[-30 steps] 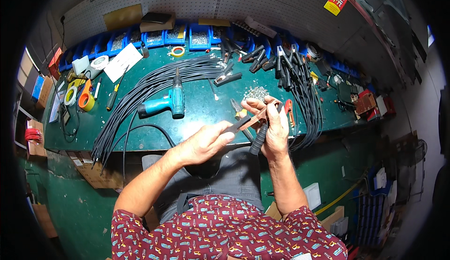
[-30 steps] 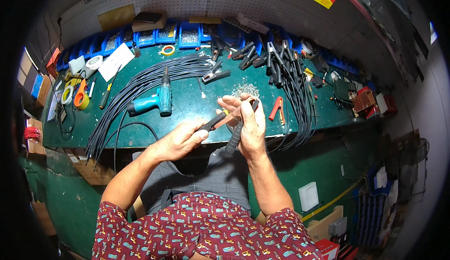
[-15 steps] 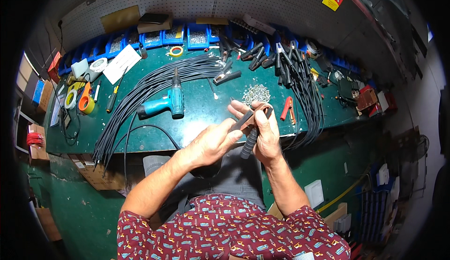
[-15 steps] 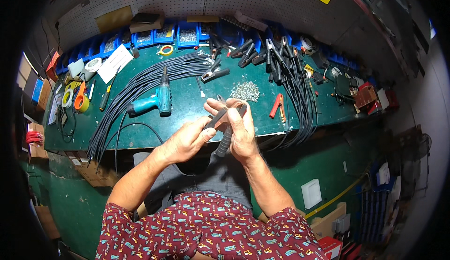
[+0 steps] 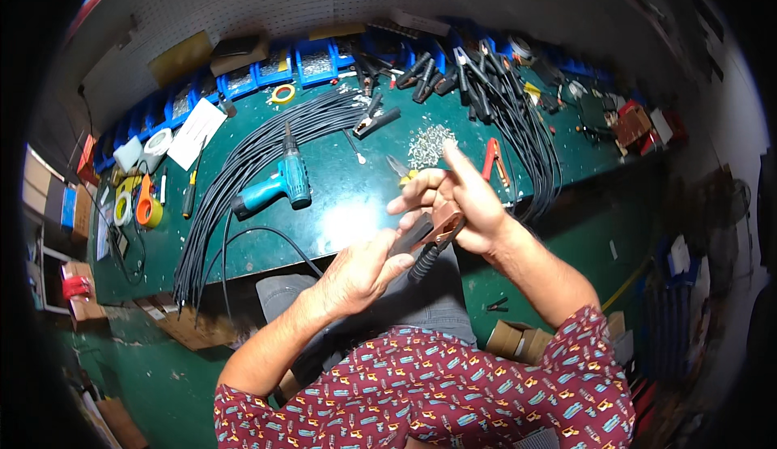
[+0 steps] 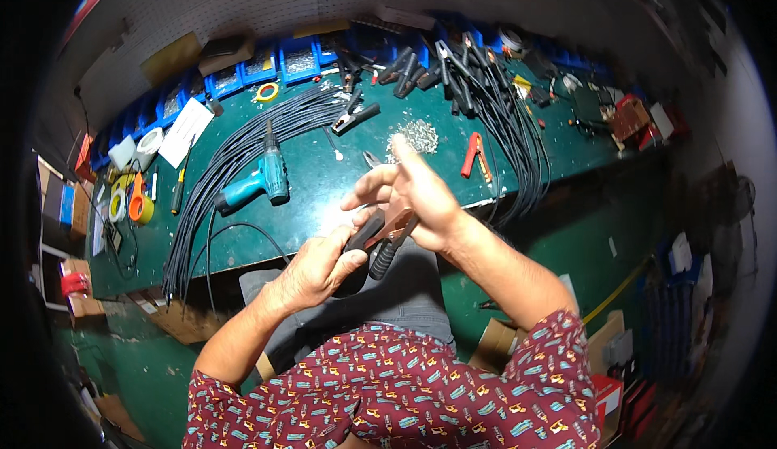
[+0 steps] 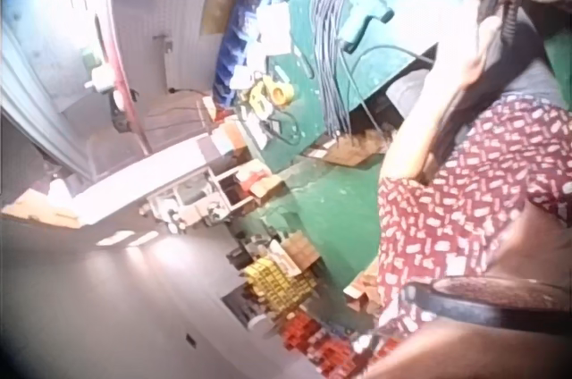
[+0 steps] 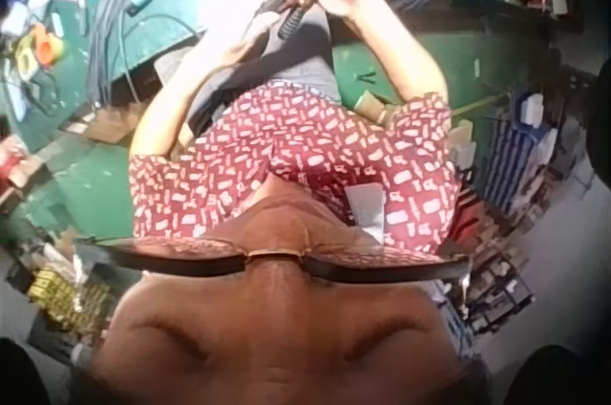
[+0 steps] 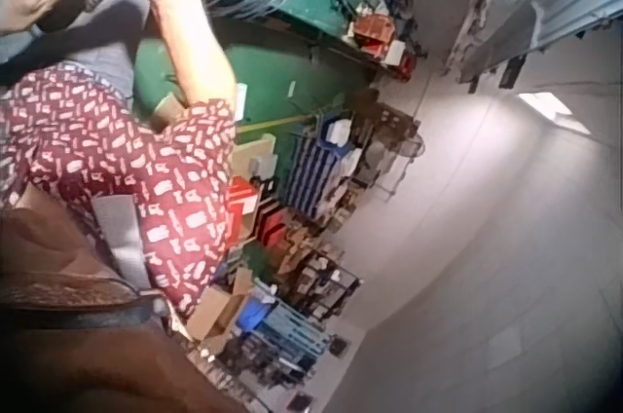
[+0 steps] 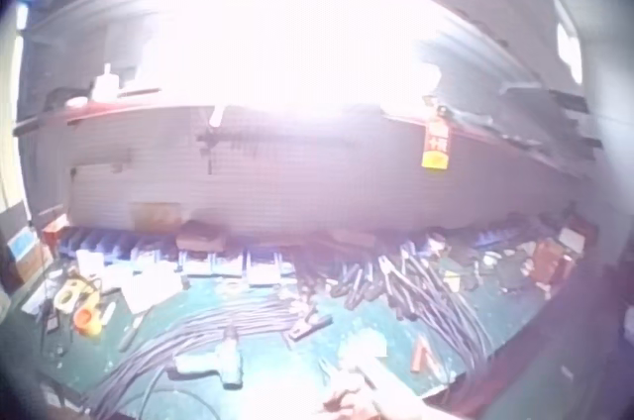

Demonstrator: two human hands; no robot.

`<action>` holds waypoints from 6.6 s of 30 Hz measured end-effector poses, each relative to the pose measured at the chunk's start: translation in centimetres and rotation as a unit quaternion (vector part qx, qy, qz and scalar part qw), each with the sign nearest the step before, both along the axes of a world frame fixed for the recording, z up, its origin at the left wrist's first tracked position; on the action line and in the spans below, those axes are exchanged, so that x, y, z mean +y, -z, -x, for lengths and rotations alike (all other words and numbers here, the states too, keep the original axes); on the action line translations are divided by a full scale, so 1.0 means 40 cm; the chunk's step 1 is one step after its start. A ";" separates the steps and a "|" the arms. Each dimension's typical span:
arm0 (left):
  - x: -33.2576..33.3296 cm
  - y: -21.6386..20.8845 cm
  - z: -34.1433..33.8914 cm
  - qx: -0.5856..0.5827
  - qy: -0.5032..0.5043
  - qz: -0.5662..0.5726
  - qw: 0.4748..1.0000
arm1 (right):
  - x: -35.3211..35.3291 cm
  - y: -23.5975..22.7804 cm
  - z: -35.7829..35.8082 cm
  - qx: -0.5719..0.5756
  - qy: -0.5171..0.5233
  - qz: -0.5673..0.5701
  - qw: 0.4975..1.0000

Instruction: The person assembles black cables by stripping ends, inserting metal connectors, and using a power drill to secure them. They then apply heat shrink tubing and crimp the connectors with pliers. The finished cables are placed on the workbench.

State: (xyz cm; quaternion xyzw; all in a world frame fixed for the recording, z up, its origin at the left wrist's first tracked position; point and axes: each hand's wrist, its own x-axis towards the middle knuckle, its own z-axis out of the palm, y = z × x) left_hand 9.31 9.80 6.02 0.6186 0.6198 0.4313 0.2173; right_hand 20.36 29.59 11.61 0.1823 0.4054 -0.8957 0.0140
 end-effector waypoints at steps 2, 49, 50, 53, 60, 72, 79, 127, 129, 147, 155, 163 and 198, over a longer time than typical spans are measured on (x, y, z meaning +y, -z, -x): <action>-0.014 -0.016 -0.011 -0.027 0.018 0.034 0.999 | -0.029 0.014 -0.008 0.009 0.024 -0.088 0.996; 0.167 -0.500 0.104 -0.552 -0.036 -0.472 0.686 | -0.368 0.381 0.154 0.224 0.020 -0.303 0.926; 0.163 -0.538 0.136 -0.542 0.021 -0.522 0.659 | -0.365 0.387 0.149 0.234 0.066 -0.263 0.934; 0.132 -0.565 0.240 -0.468 0.045 -0.540 0.699 | -0.276 0.393 0.069 0.131 0.200 -0.171 0.956; 0.215 -0.264 0.257 -0.487 -0.340 -0.285 0.752 | 0.070 0.042 -0.288 0.224 0.458 -0.262 0.819; 0.805 -0.322 0.235 -0.408 -0.087 -0.055 0.907 | 0.576 -0.042 -0.479 -0.003 0.555 -0.722 0.413; 0.735 -0.106 0.208 -0.200 -0.032 -0.107 0.973 | 0.859 0.275 -0.484 -0.242 0.393 -0.768 0.444; -0.045 0.241 -0.048 -0.367 -0.309 -0.128 0.868 | -0.264 0.369 0.110 0.119 0.176 -0.381 0.900; -0.062 0.243 -0.056 -0.371 -0.304 -0.143 0.866 | -0.288 0.326 0.085 0.081 0.123 -0.250 0.957; 0.053 0.283 0.195 -0.218 -0.586 -0.169 0.762 | -0.343 0.425 0.019 0.023 0.119 -0.497 0.860; 0.109 0.363 0.236 -0.071 -0.481 -0.028 0.873 | -0.189 0.419 0.079 -0.087 0.211 -0.208 0.951; 0.105 0.328 0.424 0.160 -0.425 -0.007 0.891 | -0.121 0.529 0.167 -0.092 0.196 -0.369 0.904; 0.039 -0.101 0.713 0.148 -0.498 -0.200 0.831 | -0.109 0.553 0.155 -0.086 0.240 -0.313 0.915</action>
